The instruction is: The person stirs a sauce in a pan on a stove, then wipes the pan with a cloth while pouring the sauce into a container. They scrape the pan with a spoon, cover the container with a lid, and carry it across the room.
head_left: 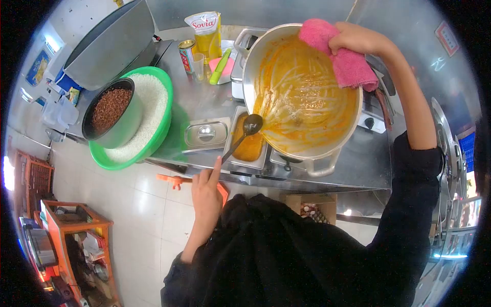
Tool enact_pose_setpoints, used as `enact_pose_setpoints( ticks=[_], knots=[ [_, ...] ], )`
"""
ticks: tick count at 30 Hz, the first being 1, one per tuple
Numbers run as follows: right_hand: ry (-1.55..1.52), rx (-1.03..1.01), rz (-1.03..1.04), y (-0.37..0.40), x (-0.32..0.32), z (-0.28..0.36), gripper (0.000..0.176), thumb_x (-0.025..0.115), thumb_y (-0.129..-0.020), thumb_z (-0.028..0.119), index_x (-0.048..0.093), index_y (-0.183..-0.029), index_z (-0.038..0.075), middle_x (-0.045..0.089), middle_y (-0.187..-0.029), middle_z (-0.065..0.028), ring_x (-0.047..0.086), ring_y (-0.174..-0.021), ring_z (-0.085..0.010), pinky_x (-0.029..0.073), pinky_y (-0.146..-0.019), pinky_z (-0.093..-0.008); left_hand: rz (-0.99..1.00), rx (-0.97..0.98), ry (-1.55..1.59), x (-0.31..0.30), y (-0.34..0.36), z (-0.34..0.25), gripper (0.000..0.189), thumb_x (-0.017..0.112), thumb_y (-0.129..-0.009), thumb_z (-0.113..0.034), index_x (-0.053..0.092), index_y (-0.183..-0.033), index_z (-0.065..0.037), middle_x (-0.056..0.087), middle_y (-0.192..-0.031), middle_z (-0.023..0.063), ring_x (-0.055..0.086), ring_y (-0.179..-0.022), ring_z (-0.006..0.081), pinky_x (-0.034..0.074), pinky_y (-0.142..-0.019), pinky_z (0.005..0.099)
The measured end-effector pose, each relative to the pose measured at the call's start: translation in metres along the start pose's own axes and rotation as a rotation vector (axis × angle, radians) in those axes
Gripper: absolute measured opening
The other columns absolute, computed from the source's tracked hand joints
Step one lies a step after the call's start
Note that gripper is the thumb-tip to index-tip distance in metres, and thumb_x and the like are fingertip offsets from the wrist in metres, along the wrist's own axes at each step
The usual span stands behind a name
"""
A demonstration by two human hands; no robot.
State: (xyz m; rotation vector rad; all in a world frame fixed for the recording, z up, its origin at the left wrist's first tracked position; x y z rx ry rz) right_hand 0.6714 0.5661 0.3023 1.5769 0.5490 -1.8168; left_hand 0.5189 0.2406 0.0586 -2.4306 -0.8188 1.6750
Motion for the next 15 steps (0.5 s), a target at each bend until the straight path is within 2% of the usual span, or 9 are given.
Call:
enact_pose_setpoints(
  ticks=[1,4,6,11,13,14,15],
  knots=[
    [-0.015,-0.015,0.073,-0.001,0.001,-0.002,0.034,0.057,-0.061,0.025,0.056,-0.076,-0.006,0.057,-0.070,-0.0107,0.053,-0.065,-0.0175,0.042,-0.060,-0.0293,0.000,0.004,0.001,0.001,-0.001,0.000,0.056,0.046,-0.067,0.007,0.052,-0.120,-0.010,0.051,-0.081,0.0085,0.044,-0.071,0.0273,0.038,-0.065,0.0351],
    [-0.062,0.003,0.083,0.002,-0.001,-0.008,0.032,0.057,-0.060,0.023,0.056,-0.073,-0.006,0.055,-0.063,-0.0073,0.051,-0.059,-0.0156,0.041,-0.056,-0.0283,-0.004,0.087,0.000,0.003,-0.003,-0.002,0.057,0.047,-0.067,0.007,0.051,-0.121,-0.010,0.052,-0.082,0.0081,0.044,-0.071,0.0274,0.038,-0.065,0.0353],
    [-0.091,0.000,0.072,0.001,-0.001,-0.019,0.030,0.057,-0.060,0.023,0.056,-0.072,-0.005,0.055,-0.062,-0.0065,0.051,-0.058,-0.0149,0.041,-0.055,-0.0278,0.061,0.034,-0.056,0.001,0.003,0.003,0.056,0.047,-0.067,0.006,0.052,-0.121,-0.009,0.053,-0.083,0.0073,0.044,-0.071,0.0273,0.038,-0.065,0.0350],
    [-0.178,0.071,0.054,0.014,-0.011,-0.031,0.025,0.056,-0.061,0.020,0.057,-0.070,-0.002,0.054,-0.061,-0.0044,0.050,-0.058,-0.0129,0.040,-0.054,-0.0272,-0.005,0.004,-0.023,-0.006,0.010,0.012,0.057,0.046,-0.067,0.007,0.052,-0.120,-0.009,0.052,-0.078,0.0098,0.044,-0.071,0.0281,0.038,-0.064,0.0354],
    [-0.351,0.115,0.040,0.014,-0.006,-0.055,0.026,0.056,-0.062,0.017,0.058,-0.082,0.000,0.056,-0.070,-0.0040,0.052,-0.065,-0.0130,0.042,-0.060,-0.0261,0.022,-0.002,-0.037,-0.004,0.010,0.012,0.057,0.046,-0.066,0.008,0.052,-0.120,-0.008,0.052,-0.078,0.0104,0.044,-0.070,0.0287,0.039,-0.064,0.0362],
    [-0.343,0.104,0.036,0.016,-0.002,-0.065,0.026,0.056,-0.062,0.017,0.058,-0.082,0.000,0.056,-0.070,-0.0040,0.052,-0.065,-0.0130,0.042,-0.060,-0.0261,0.009,-0.008,-0.037,-0.003,0.010,0.011,0.057,0.046,-0.066,0.008,0.052,-0.120,-0.008,0.052,-0.078,0.0104,0.044,-0.070,0.0287,0.039,-0.064,0.0362],
    [-0.501,0.110,0.007,0.018,0.004,-0.077,0.032,0.055,-0.062,0.016,0.056,-0.090,0.001,0.056,-0.077,-0.0043,0.053,-0.070,-0.0139,0.043,-0.065,-0.0261,0.013,-0.035,-0.013,-0.002,0.010,0.011,0.057,0.046,-0.066,0.008,0.051,-0.120,-0.008,0.052,-0.079,0.0103,0.045,-0.071,0.0287,0.039,-0.064,0.0365]
  ],
)
Point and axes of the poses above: each hand's wrist, its own y-axis away from the middle knuckle, its own x-axis out of the palm, z = x × y, the point moved 3 cm from there along -y, towards the middle knuckle
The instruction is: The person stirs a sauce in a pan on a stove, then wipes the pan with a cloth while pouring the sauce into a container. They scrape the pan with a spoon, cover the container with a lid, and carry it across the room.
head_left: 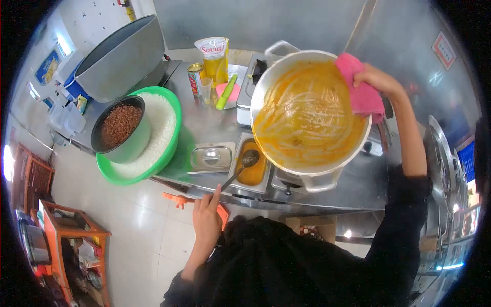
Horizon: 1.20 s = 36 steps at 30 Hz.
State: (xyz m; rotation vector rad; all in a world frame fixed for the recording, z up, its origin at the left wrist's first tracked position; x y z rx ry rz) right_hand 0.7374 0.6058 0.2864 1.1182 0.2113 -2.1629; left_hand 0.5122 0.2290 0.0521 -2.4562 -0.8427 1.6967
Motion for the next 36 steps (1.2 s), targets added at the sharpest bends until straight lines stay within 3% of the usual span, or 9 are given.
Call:
enact_pose_setpoints(
  ticks=[1,5,10,15,19,23,28,32,36],
  knots=[
    [-0.158,-0.003,-0.018,0.001,0.001,-0.012,0.038,0.055,-0.063,0.014,0.055,-0.098,0.001,0.057,-0.083,-0.0047,0.053,-0.074,-0.0148,0.044,-0.069,-0.0260,0.002,-0.028,0.024,0.002,-0.001,0.000,0.058,0.047,-0.065,0.009,0.051,-0.121,-0.008,0.052,-0.079,0.0103,0.046,-0.072,0.0287,0.040,-0.064,0.0369],
    [-0.463,0.037,-0.133,0.008,0.011,-0.054,0.034,0.056,-0.062,0.015,0.057,-0.094,0.002,0.059,-0.083,-0.0058,0.056,-0.076,-0.0166,0.046,-0.070,-0.0280,-0.019,-0.100,0.111,0.001,-0.002,0.001,0.057,0.047,-0.066,0.009,0.049,-0.121,-0.007,0.053,-0.080,0.0112,0.050,-0.073,0.0293,0.042,-0.065,0.0371],
    [-0.795,0.100,-0.269,-0.009,0.046,-0.100,0.036,0.057,-0.065,0.015,0.055,-0.099,0.001,0.060,-0.086,-0.0068,0.058,-0.078,-0.0195,0.047,-0.074,-0.0306,-0.048,-0.220,0.540,0.020,0.004,0.011,0.038,0.044,-0.076,0.006,0.050,-0.113,-0.001,0.057,-0.074,0.0143,0.055,-0.068,0.0289,0.043,-0.062,0.0335],
    [-1.050,0.073,-0.222,-0.096,0.092,-0.147,0.025,0.056,-0.069,0.015,0.056,-0.091,0.003,0.060,-0.083,-0.0070,0.059,-0.074,-0.0190,0.048,-0.068,-0.0306,0.099,-0.344,0.652,0.000,-0.004,-0.012,0.025,0.039,-0.084,0.004,0.052,-0.105,0.003,0.060,-0.077,0.0108,0.055,-0.070,0.0158,0.043,-0.064,0.0253],
    [-1.103,0.104,-0.351,-0.142,0.111,-0.120,0.019,0.055,-0.070,0.016,0.056,-0.085,0.005,0.059,-0.078,-0.0062,0.059,-0.068,-0.0182,0.048,-0.062,-0.0301,0.096,-0.385,0.802,0.002,-0.005,-0.013,0.022,0.041,-0.086,0.000,0.051,-0.106,0.001,0.055,-0.072,0.0086,0.050,-0.061,0.0146,0.040,-0.059,0.0247],
    [-1.204,0.118,-0.396,-0.194,0.133,-0.131,0.016,0.054,-0.070,0.015,0.054,-0.083,0.006,0.057,-0.073,-0.0062,0.058,-0.064,-0.0188,0.048,-0.053,-0.0313,0.165,-0.535,0.912,0.002,-0.004,-0.014,0.022,0.040,-0.087,0.000,0.050,-0.107,0.002,0.055,-0.075,0.0038,0.049,-0.066,0.0073,0.040,-0.061,0.0203],
    [-1.301,0.210,-0.481,-0.213,0.146,-0.131,0.019,0.054,-0.070,0.018,0.053,-0.086,0.007,0.057,-0.075,-0.0067,0.058,-0.064,-0.0201,0.047,-0.050,-0.0328,0.151,-0.572,0.966,-0.001,-0.009,-0.019,0.025,0.039,-0.087,0.002,0.051,-0.109,0.002,0.056,-0.081,0.0052,0.050,-0.068,0.0079,0.040,-0.062,0.0198],
    [-1.322,0.274,-0.389,-0.225,0.153,-0.149,0.021,0.052,-0.076,0.020,0.053,-0.093,0.008,0.059,-0.080,-0.0059,0.059,-0.066,-0.0186,0.048,-0.050,-0.0300,0.152,-0.595,0.919,-0.007,-0.017,-0.026,0.025,0.040,-0.087,0.001,0.051,-0.109,0.002,0.059,-0.084,0.0069,0.052,-0.071,0.0089,0.040,-0.062,0.0202],
    [-1.361,0.120,-0.270,-0.196,0.154,-0.130,0.031,0.051,-0.084,0.035,0.051,-0.103,0.011,0.061,-0.089,-0.0046,0.060,-0.070,-0.0151,0.048,-0.049,-0.0249,0.163,-0.608,0.888,-0.006,-0.015,-0.027,0.021,0.044,-0.088,-0.003,0.054,-0.106,0.001,0.061,-0.073,0.0037,0.046,-0.059,0.0058,0.036,-0.054,0.0195]
  ],
)
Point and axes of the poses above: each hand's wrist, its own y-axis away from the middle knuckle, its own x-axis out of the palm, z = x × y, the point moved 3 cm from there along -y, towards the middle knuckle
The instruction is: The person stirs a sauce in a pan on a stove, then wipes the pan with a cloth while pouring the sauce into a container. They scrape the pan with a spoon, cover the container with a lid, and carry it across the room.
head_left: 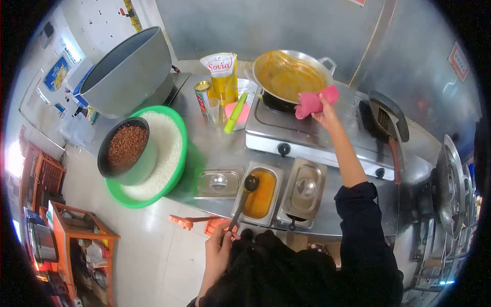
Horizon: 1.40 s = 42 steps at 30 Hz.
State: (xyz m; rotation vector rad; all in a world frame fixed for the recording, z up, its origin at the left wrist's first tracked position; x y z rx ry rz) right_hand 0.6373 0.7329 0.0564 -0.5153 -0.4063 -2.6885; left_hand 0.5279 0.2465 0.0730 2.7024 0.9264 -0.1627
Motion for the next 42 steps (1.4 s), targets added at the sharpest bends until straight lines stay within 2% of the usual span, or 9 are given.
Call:
enact_pose_setpoints(
  ticks=[7,11,17,27,30,32,36,39,42],
  knots=[
    [-0.042,-0.103,-0.043,0.070,-0.019,0.039,0.038,0.057,-0.082,0.040,0.052,-0.106,0.010,0.061,-0.093,-0.0040,0.061,-0.076,-0.0158,0.050,-0.058,-0.0272,-0.015,0.116,-0.257,0.000,-0.006,-0.012,0.015,0.051,-0.084,-0.004,0.058,-0.096,0.001,0.063,-0.069,0.0120,0.058,-0.055,0.0160,0.041,-0.049,0.0266],
    [0.440,-0.391,-0.182,0.161,-0.048,0.063,0.041,0.062,-0.080,0.034,0.055,-0.106,0.004,0.061,-0.093,-0.0057,0.059,-0.082,-0.0144,0.047,-0.070,-0.0290,-0.056,0.261,-0.492,0.002,-0.018,-0.016,0.010,0.053,-0.082,-0.006,0.057,-0.088,0.001,0.058,-0.069,0.0197,0.059,-0.063,0.0327,0.045,-0.053,0.0365],
    [1.079,-0.196,-0.335,0.279,-0.102,0.030,0.039,0.066,-0.073,0.027,0.058,-0.098,-0.002,0.063,-0.084,-0.0153,0.062,-0.076,-0.0231,0.046,-0.069,-0.0324,0.020,0.432,-0.655,0.015,-0.042,-0.022,0.010,0.054,-0.078,-0.005,0.059,-0.084,0.001,0.057,-0.068,0.0191,0.056,-0.065,0.0354,0.044,-0.058,0.0409],
    [1.403,-0.017,-0.369,0.302,-0.158,-0.069,0.046,0.069,-0.068,0.031,0.056,-0.098,-0.001,0.059,-0.096,-0.0223,0.055,-0.091,-0.0380,0.043,-0.078,-0.0431,0.082,0.526,-0.525,0.009,-0.053,-0.007,0.018,0.059,-0.076,-0.002,0.061,-0.094,-0.002,0.063,-0.079,0.0144,0.061,-0.066,0.0239,0.047,-0.060,0.0312],
    [1.710,-0.113,-0.366,0.298,-0.115,-0.047,0.038,0.066,-0.072,0.025,0.055,-0.098,0.000,0.056,-0.098,-0.0211,0.053,-0.092,-0.0368,0.042,-0.079,-0.0421,0.031,0.265,-0.175,-0.001,-0.041,-0.002,0.028,0.060,-0.077,-0.002,0.050,-0.104,0.000,0.060,-0.078,0.0104,0.056,-0.064,0.0163,0.045,-0.058,0.0266],
    [1.467,-0.570,-0.392,0.291,-0.042,-0.012,0.029,0.059,-0.078,0.018,0.055,-0.100,0.001,0.055,-0.099,-0.0191,0.052,-0.094,-0.0350,0.041,-0.082,-0.0403,-0.048,0.233,-0.010,-0.002,-0.036,0.033,0.029,0.059,-0.079,-0.002,0.045,-0.105,-0.001,0.058,-0.082,0.0076,0.054,-0.066,0.0125,0.043,-0.059,0.0236],
    [1.132,-0.494,0.287,0.251,0.065,-0.020,0.017,0.050,-0.081,0.010,0.057,-0.093,0.001,0.056,-0.095,-0.0168,0.052,-0.094,-0.0328,0.041,-0.082,-0.0401,0.058,-0.071,0.345,0.010,-0.029,0.089,0.023,0.051,-0.088,-0.013,0.037,-0.103,-0.003,0.054,-0.090,0.0070,0.055,-0.075,0.0104,0.043,-0.066,0.0201],
    [1.331,-0.656,0.447,0.193,0.083,-0.072,0.016,0.048,-0.081,0.009,0.058,-0.090,0.002,0.057,-0.094,-0.0169,0.054,-0.089,-0.0347,0.043,-0.077,-0.0416,0.160,-0.303,0.601,0.035,-0.039,0.108,0.024,0.044,-0.092,-0.020,0.035,-0.106,-0.003,0.055,-0.092,0.0101,0.059,-0.080,0.0145,0.046,-0.069,0.0230],
    [1.605,-0.572,0.624,0.152,0.082,-0.100,0.017,0.048,-0.079,0.010,0.059,-0.090,0.002,0.059,-0.088,-0.0168,0.056,-0.080,-0.0359,0.044,-0.072,-0.0432,0.176,-0.206,0.644,0.054,-0.046,0.120,0.027,0.039,-0.094,-0.021,0.033,-0.111,-0.002,0.056,-0.094,0.0126,0.061,-0.083,0.0186,0.047,-0.072,0.0257]
  ],
)
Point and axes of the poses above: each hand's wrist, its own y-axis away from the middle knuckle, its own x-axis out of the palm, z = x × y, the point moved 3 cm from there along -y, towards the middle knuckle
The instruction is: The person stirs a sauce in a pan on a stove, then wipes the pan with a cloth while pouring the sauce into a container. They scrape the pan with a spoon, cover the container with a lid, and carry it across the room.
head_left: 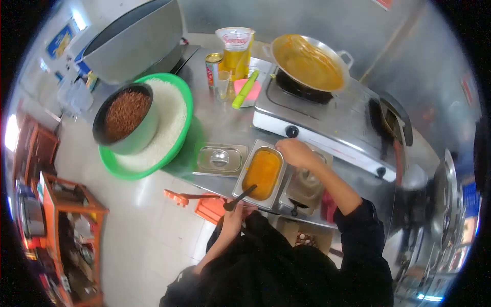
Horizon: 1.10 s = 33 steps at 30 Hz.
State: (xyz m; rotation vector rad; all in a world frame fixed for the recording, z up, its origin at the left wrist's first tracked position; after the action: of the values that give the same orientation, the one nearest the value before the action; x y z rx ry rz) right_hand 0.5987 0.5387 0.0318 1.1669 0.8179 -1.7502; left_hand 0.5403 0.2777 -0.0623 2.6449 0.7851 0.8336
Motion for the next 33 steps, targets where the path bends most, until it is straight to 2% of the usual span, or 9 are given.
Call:
enact_pose_setpoints(
  ticks=[2,5,12,13,14,16,18,23,33],
  knots=[
    [-0.171,0.077,0.218,-0.017,0.005,-0.007,0.017,0.050,-0.079,0.013,0.060,-0.087,0.003,0.060,-0.078,-0.0160,0.058,-0.072,-0.0322,0.045,-0.066,-0.0408,-0.103,0.022,0.017,0.011,0.004,0.001,0.029,0.037,-0.094,-0.021,0.031,-0.115,-0.001,0.055,-0.090,0.0112,0.061,-0.080,0.0186,0.049,-0.071,0.0267],
    [-0.363,-0.052,0.418,-0.036,0.014,-0.028,0.017,0.052,-0.079,0.018,0.061,-0.084,0.003,0.061,-0.074,-0.0158,0.059,-0.071,-0.0259,0.045,-0.065,-0.0359,-0.382,0.046,0.074,0.028,0.006,-0.001,0.038,0.040,-0.093,-0.030,0.045,-0.106,0.005,0.058,-0.081,0.0149,0.061,-0.073,0.0207,0.050,-0.065,0.0291],
    [-0.493,0.073,0.613,-0.052,0.014,-0.033,0.017,0.055,-0.078,0.017,0.063,-0.082,0.003,0.063,-0.073,-0.0112,0.060,-0.067,-0.0235,0.046,-0.065,-0.0331,-0.470,0.171,-0.040,0.036,0.012,0.004,0.036,0.039,-0.093,-0.029,0.047,-0.105,0.004,0.057,-0.077,0.0103,0.059,-0.065,0.0177,0.051,-0.061,0.0288],
    [-0.299,-0.103,0.485,-0.059,0.005,-0.021,0.017,0.057,-0.075,0.017,0.064,-0.080,0.003,0.063,-0.074,-0.0133,0.061,-0.070,-0.0266,0.047,-0.066,-0.0349,-0.477,0.199,-0.023,0.037,0.012,0.007,0.031,0.039,-0.094,-0.027,0.047,-0.103,0.001,0.057,-0.076,0.0095,0.059,-0.064,0.0171,0.051,-0.059,0.0280],
    [-0.295,-0.118,0.491,-0.067,0.004,-0.008,0.017,0.057,-0.075,0.017,0.064,-0.080,0.003,0.063,-0.074,-0.0133,0.061,-0.070,-0.0266,0.047,-0.066,-0.0349,-0.489,0.207,-0.016,0.037,0.012,0.011,0.031,0.039,-0.094,-0.027,0.047,-0.103,0.001,0.057,-0.076,0.0095,0.059,-0.064,0.0171,0.051,-0.059,0.0280],
    [-0.080,-0.264,0.214,-0.087,0.004,0.029,0.017,0.058,-0.072,0.018,0.064,-0.078,0.003,0.063,-0.076,-0.0154,0.061,-0.072,-0.0297,0.047,-0.066,-0.0373,-0.473,0.226,0.052,0.039,0.013,0.016,0.026,0.040,-0.094,-0.024,0.047,-0.101,-0.001,0.057,-0.076,0.0089,0.059,-0.064,0.0164,0.051,-0.059,0.0271],
    [-0.186,-0.395,0.311,-0.108,0.032,0.062,0.016,0.059,-0.071,0.019,0.065,-0.078,0.005,0.063,-0.079,-0.0163,0.060,-0.074,-0.0314,0.046,-0.067,-0.0394,-0.480,0.231,0.054,0.042,0.014,0.013,0.024,0.040,-0.094,-0.023,0.046,-0.101,-0.001,0.056,-0.075,0.0084,0.059,-0.064,0.0162,0.050,-0.059,0.0268],
    [0.183,-0.470,0.516,-0.132,0.086,0.125,0.025,0.067,-0.061,0.020,0.065,-0.080,0.003,0.063,-0.082,-0.0176,0.061,-0.075,-0.0321,0.049,-0.066,-0.0410,-0.453,0.258,-0.026,0.044,0.021,0.005,0.021,0.042,-0.092,-0.012,0.042,-0.110,-0.001,0.055,-0.079,0.0073,0.059,-0.071,0.0131,0.049,-0.065,0.0253],
    [0.225,-0.737,0.365,-0.137,0.105,0.143,0.019,0.066,-0.062,0.015,0.065,-0.078,0.005,0.063,-0.077,-0.0161,0.062,-0.074,-0.0311,0.051,-0.062,-0.0408,-0.415,0.315,-0.044,0.039,0.040,0.003,0.028,0.046,-0.090,-0.009,0.036,-0.115,-0.001,0.058,-0.093,0.0124,0.059,-0.083,0.0166,0.046,-0.076,0.0276]
  ],
)
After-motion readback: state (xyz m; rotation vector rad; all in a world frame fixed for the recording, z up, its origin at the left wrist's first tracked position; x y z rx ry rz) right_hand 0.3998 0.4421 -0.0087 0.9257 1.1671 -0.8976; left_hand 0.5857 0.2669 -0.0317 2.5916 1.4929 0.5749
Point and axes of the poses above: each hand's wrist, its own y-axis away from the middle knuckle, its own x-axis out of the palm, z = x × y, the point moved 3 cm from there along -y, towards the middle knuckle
